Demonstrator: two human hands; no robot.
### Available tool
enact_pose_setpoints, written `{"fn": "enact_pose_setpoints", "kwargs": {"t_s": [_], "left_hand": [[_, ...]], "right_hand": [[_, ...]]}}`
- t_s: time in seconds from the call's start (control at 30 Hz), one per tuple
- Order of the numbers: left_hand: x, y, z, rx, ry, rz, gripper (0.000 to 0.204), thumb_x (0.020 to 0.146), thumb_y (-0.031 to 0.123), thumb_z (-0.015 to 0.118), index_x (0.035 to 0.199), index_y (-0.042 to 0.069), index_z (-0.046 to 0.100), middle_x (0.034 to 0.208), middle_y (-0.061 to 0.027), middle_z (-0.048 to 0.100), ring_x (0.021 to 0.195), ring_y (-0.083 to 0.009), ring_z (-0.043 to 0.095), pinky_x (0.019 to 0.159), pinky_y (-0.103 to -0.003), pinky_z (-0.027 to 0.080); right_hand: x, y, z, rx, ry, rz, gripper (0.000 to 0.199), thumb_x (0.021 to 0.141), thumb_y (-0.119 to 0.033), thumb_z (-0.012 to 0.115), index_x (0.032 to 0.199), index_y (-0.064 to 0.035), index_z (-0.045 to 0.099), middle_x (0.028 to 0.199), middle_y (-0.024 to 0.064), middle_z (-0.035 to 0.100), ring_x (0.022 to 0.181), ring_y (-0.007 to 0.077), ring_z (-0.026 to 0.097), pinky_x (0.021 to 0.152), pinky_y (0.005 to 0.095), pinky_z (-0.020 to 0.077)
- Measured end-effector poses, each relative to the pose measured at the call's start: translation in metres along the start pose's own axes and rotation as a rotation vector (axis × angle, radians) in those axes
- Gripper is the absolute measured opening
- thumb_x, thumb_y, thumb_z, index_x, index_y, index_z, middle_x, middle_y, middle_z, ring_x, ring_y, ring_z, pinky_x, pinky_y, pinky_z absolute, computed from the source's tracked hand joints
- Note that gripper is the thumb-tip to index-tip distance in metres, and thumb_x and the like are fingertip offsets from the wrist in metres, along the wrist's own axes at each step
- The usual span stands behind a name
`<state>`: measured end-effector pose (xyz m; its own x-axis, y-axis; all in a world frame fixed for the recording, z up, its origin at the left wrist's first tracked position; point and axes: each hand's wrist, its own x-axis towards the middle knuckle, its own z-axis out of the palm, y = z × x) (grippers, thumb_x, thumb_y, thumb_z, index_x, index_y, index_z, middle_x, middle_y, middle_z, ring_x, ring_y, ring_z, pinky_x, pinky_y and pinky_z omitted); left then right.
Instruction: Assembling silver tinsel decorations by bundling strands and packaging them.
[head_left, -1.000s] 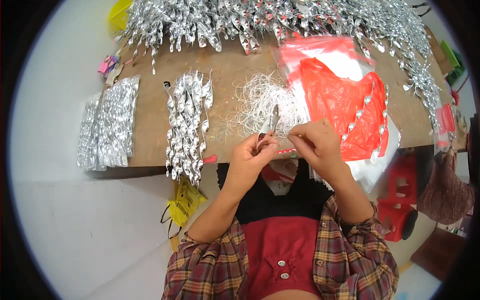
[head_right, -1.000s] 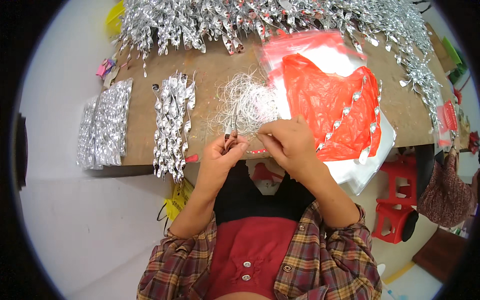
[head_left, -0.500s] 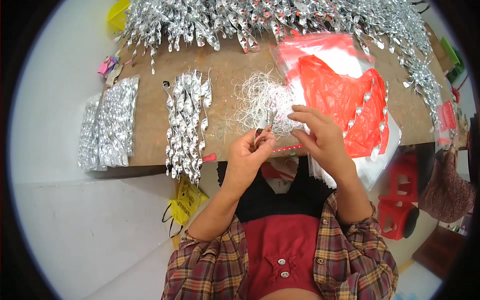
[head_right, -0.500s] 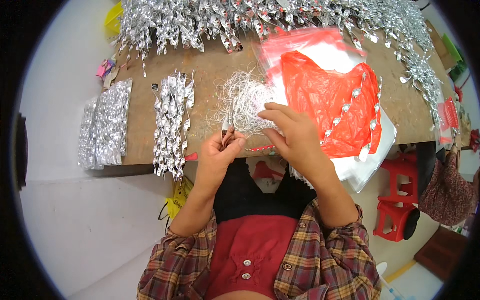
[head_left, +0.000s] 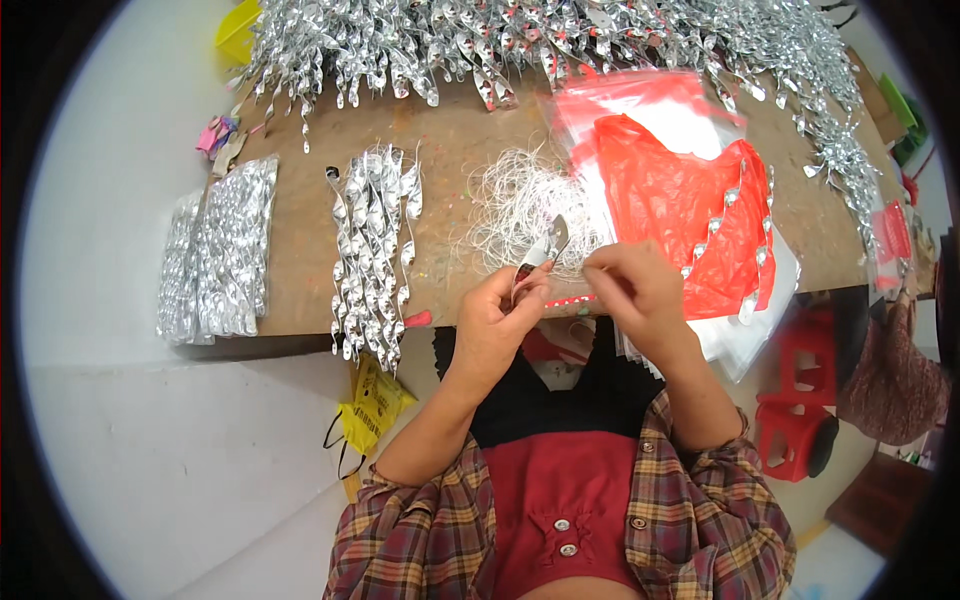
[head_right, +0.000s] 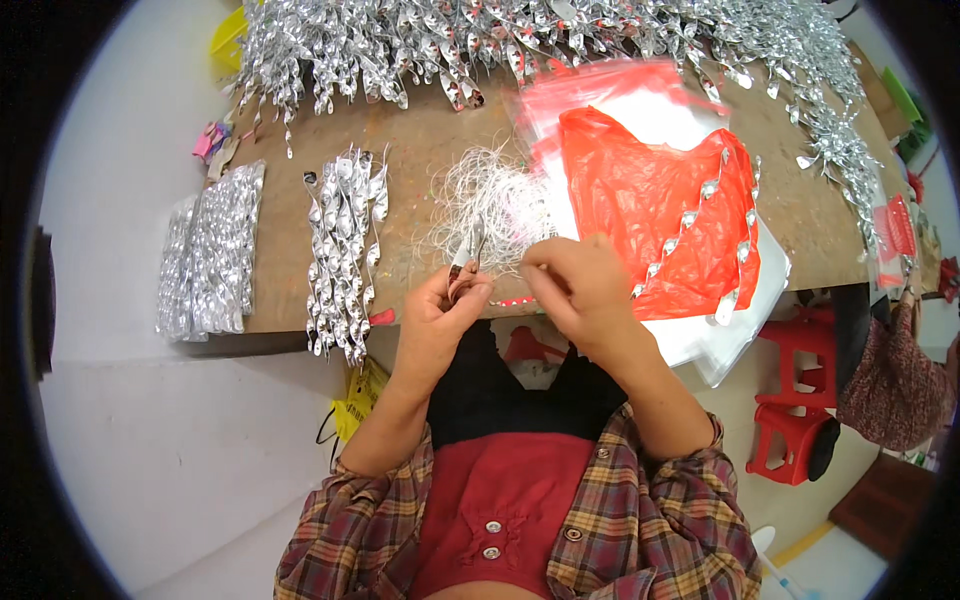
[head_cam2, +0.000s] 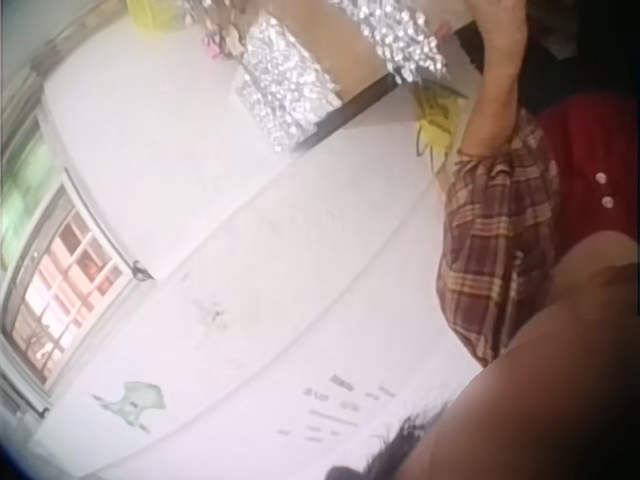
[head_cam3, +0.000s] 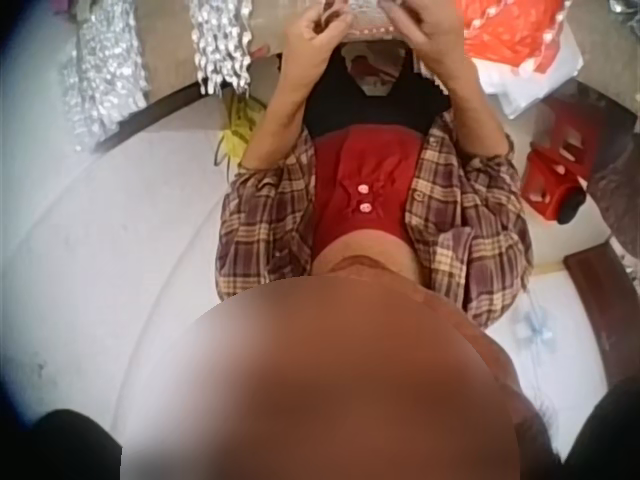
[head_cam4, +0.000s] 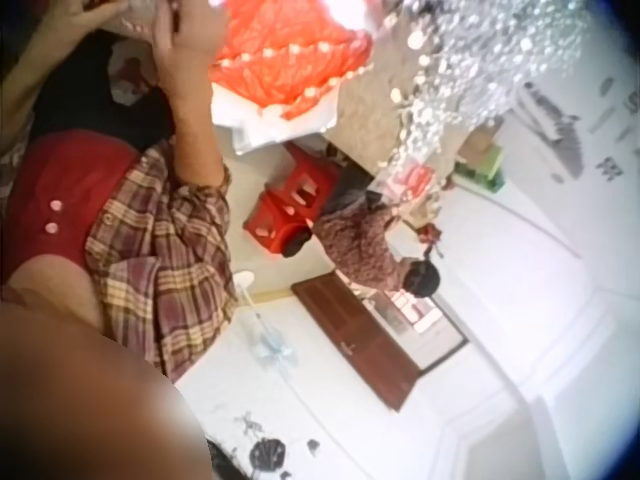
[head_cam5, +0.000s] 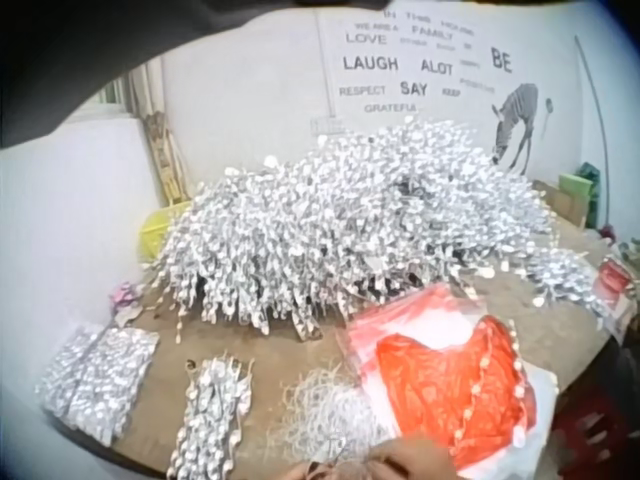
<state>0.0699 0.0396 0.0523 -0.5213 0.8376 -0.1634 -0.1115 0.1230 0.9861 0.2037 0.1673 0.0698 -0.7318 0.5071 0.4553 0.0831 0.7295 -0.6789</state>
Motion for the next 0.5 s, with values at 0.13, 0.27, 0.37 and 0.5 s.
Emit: {"fn": "enact_pose_setpoints", "kwargs": {"t_s": [0.13, 0.27, 0.37, 0.5], "left_hand": [[0.001, -0.006, -0.004, 0.058, -0.007, -0.033, 0.025, 0.085, 0.01, 0.059, 0.107, -0.002, 0.058, 0.08, 0.0052, 0.053, 0.072, -0.0023, 0.045, 0.064, -0.018, 0.037], [0.0, -0.005, 0.0, 0.134, -0.01, 0.188, 0.024, 0.085, 0.008, 0.058, 0.106, -0.004, 0.056, 0.084, -0.0012, 0.056, 0.063, -0.0066, 0.044, 0.057, -0.02, 0.039], [0.0, -0.005, 0.0, 0.457, 0.003, 0.563, 0.033, 0.086, 0.009, 0.059, 0.116, -0.003, 0.052, 0.092, -0.0079, 0.056, 0.07, -0.0132, 0.051, 0.06, -0.023, 0.042], [-0.013, -0.004, 0.007, 0.201, -0.013, 0.309, 0.036, 0.085, 0.005, 0.06, 0.119, -0.001, 0.051, 0.099, -0.0118, 0.056, 0.081, -0.0171, 0.056, 0.067, -0.026, 0.048]], "right_hand": [[-0.006, 0.002, -0.011, 0.176, 0.11, 0.245, 0.003, 0.081, -0.001, 0.06, 0.084, -0.003, 0.061, 0.068, -0.0043, 0.051, 0.055, 0.002, 0.039, 0.05, 0.0191, 0.0294], [-0.006, -0.015, -0.015, 0.381, 0.073, 0.326, 0.004, 0.083, 0.0, 0.059, 0.086, -0.0003, 0.06, 0.074, -0.0027, 0.051, 0.062, 0.0017, 0.041, 0.057, 0.0185, 0.0331], [-0.005, -0.025, -0.014, 0.601, 0.121, 0.392, 0.005, 0.083, 0.001, 0.058, 0.088, 0.0, 0.061, 0.077, -0.001, 0.053, 0.068, 0.0036, 0.044, 0.061, 0.0197, 0.0363], [0.001, -0.019, -0.015, 0.503, 0.174, 0.239, 0.009, 0.083, 0.003, 0.058, 0.09, 0.0004, 0.062, 0.079, 0.0011, 0.055, 0.072, 0.0077, 0.049, 0.064, 0.0214, 0.0395]]}}
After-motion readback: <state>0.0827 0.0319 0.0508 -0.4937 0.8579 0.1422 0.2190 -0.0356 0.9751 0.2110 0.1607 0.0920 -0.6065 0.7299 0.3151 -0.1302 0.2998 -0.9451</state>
